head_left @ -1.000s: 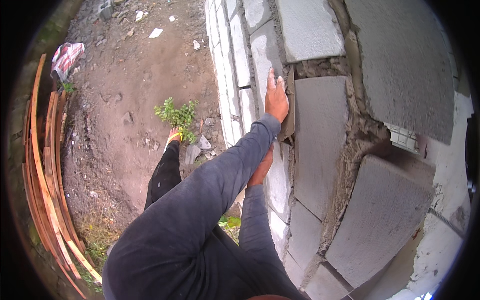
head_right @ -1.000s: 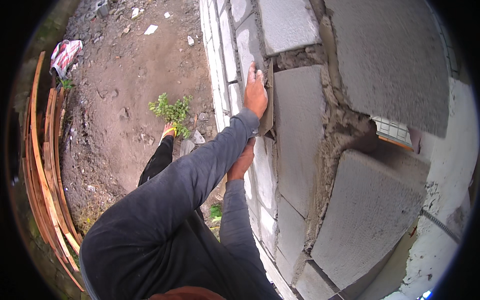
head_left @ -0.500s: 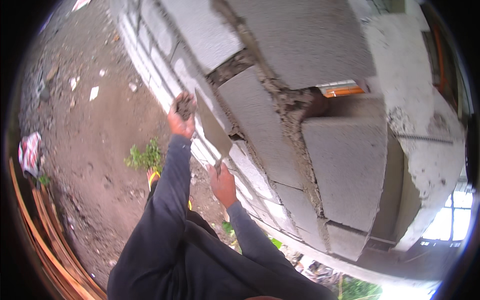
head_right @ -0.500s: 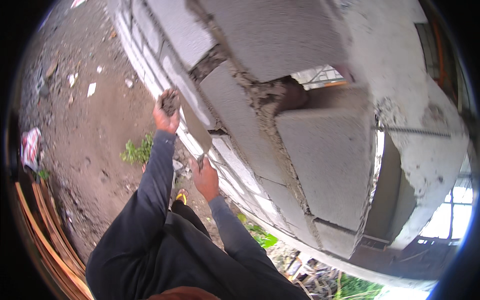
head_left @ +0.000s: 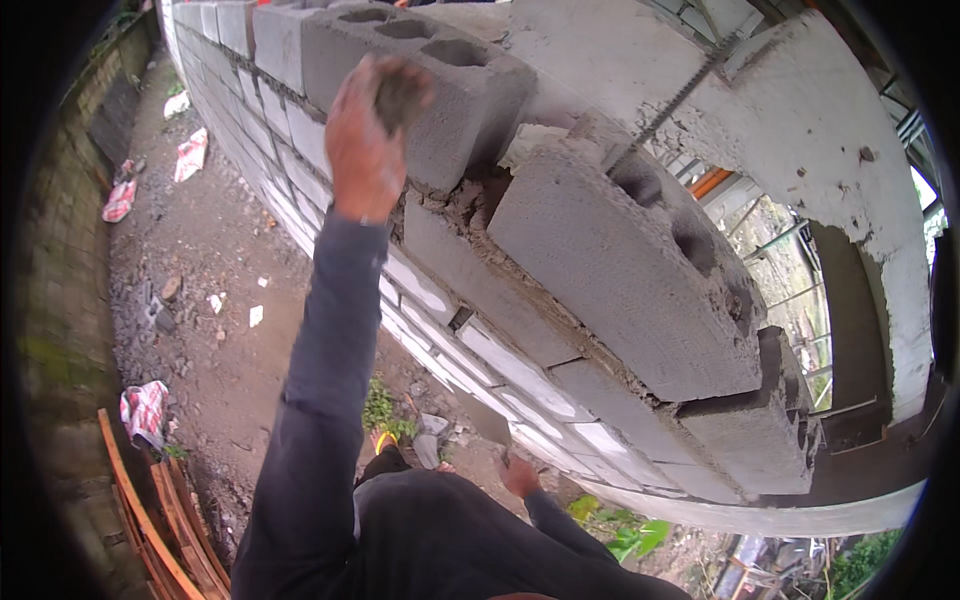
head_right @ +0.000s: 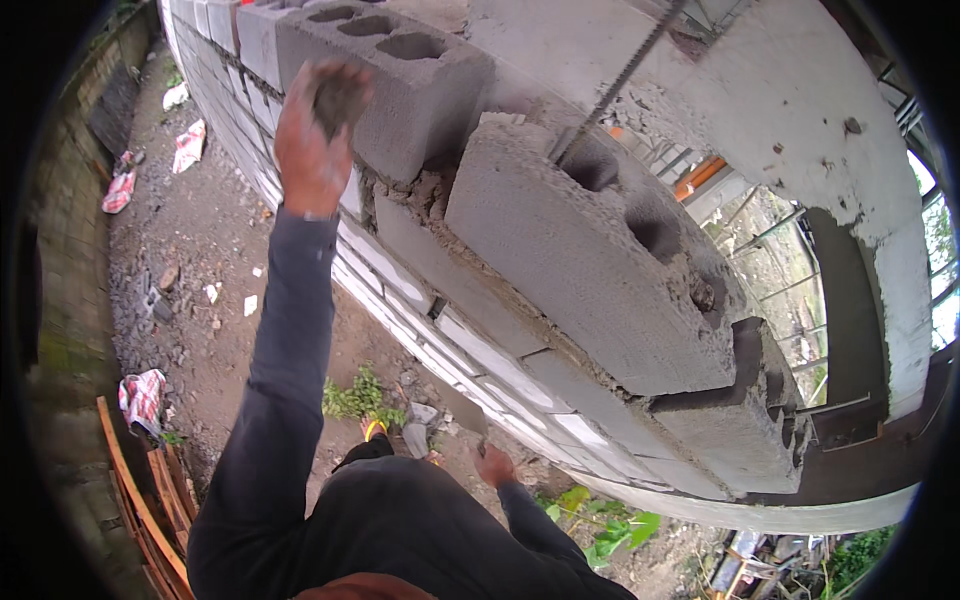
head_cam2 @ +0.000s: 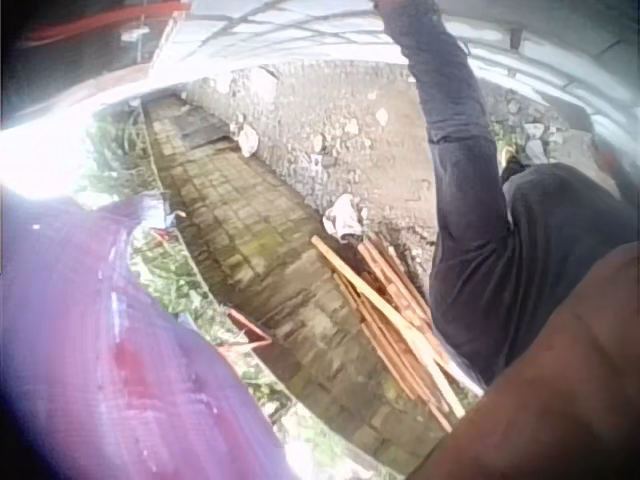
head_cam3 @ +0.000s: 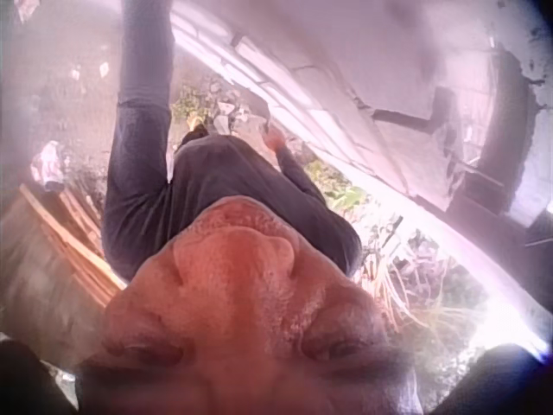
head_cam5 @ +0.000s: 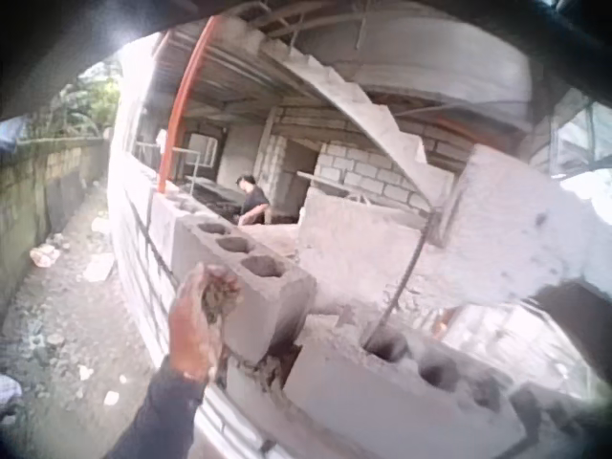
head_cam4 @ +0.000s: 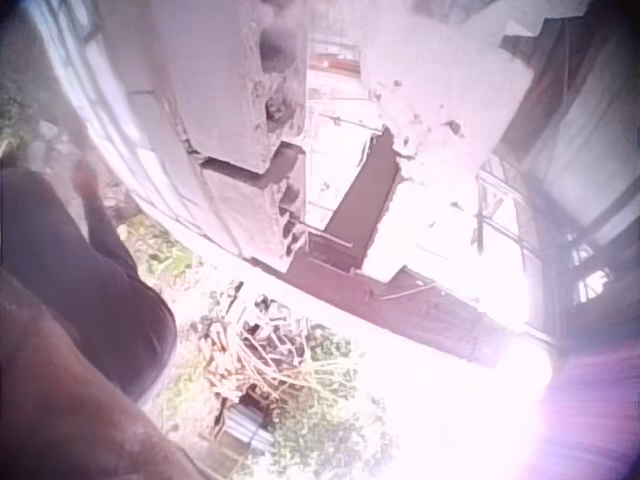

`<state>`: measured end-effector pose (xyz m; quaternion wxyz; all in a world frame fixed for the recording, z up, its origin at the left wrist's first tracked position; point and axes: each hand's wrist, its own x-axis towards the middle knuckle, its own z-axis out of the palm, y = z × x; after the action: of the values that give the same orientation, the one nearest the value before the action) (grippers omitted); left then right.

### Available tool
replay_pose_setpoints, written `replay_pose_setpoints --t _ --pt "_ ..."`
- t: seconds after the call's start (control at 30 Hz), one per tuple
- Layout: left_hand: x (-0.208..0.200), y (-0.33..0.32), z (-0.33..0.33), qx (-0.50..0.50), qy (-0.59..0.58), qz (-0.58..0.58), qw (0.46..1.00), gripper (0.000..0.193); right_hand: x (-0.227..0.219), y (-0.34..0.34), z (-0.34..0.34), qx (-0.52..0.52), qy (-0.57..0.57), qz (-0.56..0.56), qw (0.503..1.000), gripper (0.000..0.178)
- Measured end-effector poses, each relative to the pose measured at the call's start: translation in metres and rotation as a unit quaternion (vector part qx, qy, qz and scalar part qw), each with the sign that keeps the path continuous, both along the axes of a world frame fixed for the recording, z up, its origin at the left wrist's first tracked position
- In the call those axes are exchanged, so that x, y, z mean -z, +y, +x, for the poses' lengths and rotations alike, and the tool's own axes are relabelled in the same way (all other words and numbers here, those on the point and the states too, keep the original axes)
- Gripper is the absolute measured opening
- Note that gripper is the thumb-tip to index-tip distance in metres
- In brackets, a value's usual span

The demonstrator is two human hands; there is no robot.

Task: The person lays concrete blocks on a partially built wall, applies mortar with a trowel, and taps blocks into place. They also cut a block with a hammer and place the pieces into gaps in the wall.

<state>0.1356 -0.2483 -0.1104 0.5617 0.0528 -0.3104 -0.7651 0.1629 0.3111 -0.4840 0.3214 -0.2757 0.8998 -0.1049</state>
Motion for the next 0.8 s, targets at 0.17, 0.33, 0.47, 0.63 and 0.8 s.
replay_pose_setpoints --t 0.17,0.33,0.47,0.63,0.8 --pt "-0.079 -0.017 -0.059 -0.233 -0.295 -0.455 0.807 0.033 0.016 0.063 0.016 0.055 -0.003 0.007 0.998 0.05" --pt "-0.053 0.018 -0.087 -0.158 -0.494 -0.523 0.676 0.038 0.059 0.138 0.027 0.091 0.028 0.007 0.995 0.048" --pt "-0.061 0.022 -0.081 -0.208 -0.504 -0.518 0.659 0.03 0.054 0.145 0.016 0.003 0.046 -0.003 0.999 0.048" --pt "-0.045 0.015 -0.031 -0.286 -0.481 -0.563 0.608 0.043 0.051 0.151 -0.005 0.077 -0.061 0.039 0.994 0.049" --pt "-0.004 0.085 0.044 -0.299 -0.412 -0.469 0.722 0.055 0.074 0.177 -0.014 -0.054 -0.001 -0.024 0.998 0.043"
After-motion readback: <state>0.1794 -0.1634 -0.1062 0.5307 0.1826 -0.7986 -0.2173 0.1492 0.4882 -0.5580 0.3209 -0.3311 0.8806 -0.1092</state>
